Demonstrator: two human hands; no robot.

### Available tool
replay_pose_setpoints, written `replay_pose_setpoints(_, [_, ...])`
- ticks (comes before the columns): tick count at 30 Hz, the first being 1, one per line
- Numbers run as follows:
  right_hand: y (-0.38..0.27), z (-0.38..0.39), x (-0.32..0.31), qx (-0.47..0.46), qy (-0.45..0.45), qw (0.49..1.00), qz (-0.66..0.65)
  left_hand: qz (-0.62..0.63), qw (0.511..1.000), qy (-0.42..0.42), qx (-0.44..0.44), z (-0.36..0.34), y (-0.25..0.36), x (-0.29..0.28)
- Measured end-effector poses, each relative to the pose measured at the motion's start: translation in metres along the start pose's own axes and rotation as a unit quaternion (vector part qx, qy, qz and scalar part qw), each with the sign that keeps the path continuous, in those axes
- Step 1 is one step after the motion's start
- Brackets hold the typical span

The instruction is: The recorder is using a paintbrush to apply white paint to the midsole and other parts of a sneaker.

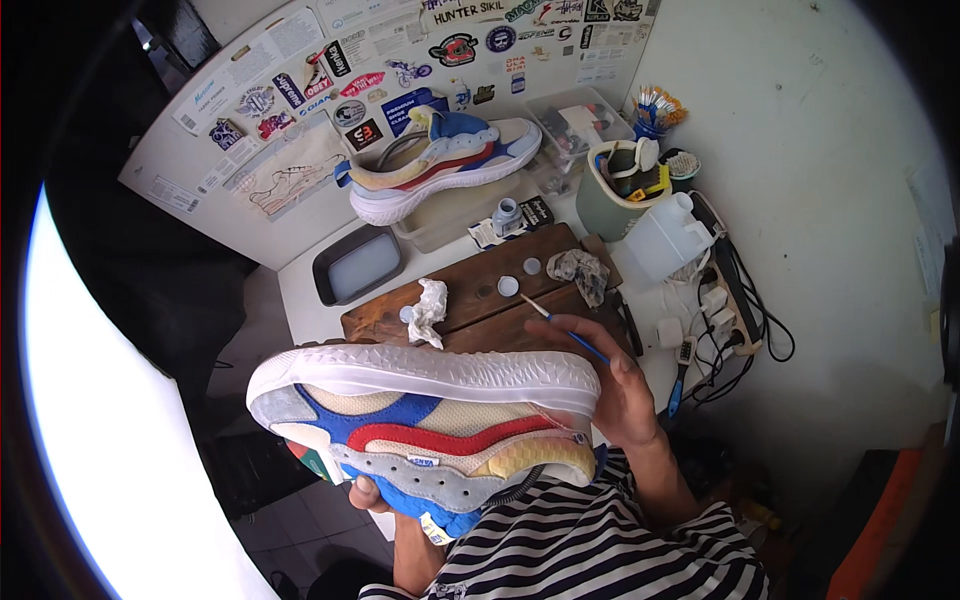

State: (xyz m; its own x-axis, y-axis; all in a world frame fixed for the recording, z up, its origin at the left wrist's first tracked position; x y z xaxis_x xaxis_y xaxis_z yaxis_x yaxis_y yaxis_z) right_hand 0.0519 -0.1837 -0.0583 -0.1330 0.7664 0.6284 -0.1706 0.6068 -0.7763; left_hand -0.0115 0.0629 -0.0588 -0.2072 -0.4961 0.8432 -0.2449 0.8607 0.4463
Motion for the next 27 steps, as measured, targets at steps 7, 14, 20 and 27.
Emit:
replay_pose_setpoints(7, [-0.001,-0.018,0.033,0.044,-0.125,0.985,0.107,0.028,0.988,-0.154,0.001,0.023,0.002,0.016])
replay_pose_setpoints(14, [-0.045,-0.024,0.011,-0.005,-0.124,0.979,0.159,-0.364,0.900,-0.240,0.031,-0.017,-0.008,0.001])
replay_pose_setpoints(20, [-0.095,-0.039,0.029,0.008,-0.192,0.948,0.252,-0.387,0.847,-0.286,-0.227,-0.020,-0.014,-0.030])
replay_pose_setpoints(27, [-0.100,-0.069,0.066,0.010,-0.294,0.886,0.359,-0.453,0.729,-0.369,-0.356,-0.069,-0.076,0.049])
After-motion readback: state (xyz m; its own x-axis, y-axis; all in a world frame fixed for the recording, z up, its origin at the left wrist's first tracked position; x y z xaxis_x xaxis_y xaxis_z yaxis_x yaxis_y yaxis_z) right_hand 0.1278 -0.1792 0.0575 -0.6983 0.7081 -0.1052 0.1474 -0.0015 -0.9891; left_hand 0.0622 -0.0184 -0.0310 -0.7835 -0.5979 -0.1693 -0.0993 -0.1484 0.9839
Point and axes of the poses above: each hand's wrist, its own z-axis away from the middle knuckle, its own x-axis out of the palm, y = z × x, the point moved 10 cm from there along -z, towards the middle knuckle, and after that the axes turned 6 degrees about -z, right-handed, at the moved point
